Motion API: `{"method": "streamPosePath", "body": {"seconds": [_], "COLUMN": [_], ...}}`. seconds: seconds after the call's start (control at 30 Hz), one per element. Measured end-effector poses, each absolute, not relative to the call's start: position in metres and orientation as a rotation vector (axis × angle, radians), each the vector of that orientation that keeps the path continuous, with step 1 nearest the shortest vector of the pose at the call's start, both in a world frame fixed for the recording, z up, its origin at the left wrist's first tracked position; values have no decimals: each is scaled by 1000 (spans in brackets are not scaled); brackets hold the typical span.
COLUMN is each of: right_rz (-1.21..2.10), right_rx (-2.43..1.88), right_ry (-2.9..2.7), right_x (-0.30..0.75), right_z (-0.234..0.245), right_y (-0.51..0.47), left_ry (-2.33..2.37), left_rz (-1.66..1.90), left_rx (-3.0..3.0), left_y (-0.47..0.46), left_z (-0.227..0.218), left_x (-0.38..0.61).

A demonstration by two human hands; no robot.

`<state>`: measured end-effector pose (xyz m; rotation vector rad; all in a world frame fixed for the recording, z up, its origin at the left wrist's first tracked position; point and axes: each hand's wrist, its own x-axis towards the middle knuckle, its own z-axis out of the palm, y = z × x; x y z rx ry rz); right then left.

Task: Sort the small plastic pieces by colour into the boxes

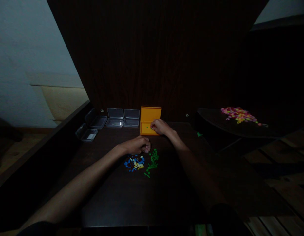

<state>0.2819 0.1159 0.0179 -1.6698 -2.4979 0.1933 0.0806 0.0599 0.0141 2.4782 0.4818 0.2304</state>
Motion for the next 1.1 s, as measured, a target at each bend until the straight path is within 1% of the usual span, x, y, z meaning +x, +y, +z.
{"method": "streamPosePath", "body": {"seconds": [0.3, 0.83, 1.1], "right_rz": [191, 193, 217], "right_rx": [-1638, -1631, -1612], "right_ry": [-2498, -2512, -2533], "right_x": [285, 283, 285], "right_z": [29, 35, 39], "right_y": [116, 114, 113], "left_ry": [487, 374, 431], "left_rz": [154, 253, 207], "left_rx": [2448, 2544, 2686], "left_y": [60, 50, 44], "left_z": [18, 10, 13], "left_x": [79, 87, 91]}}
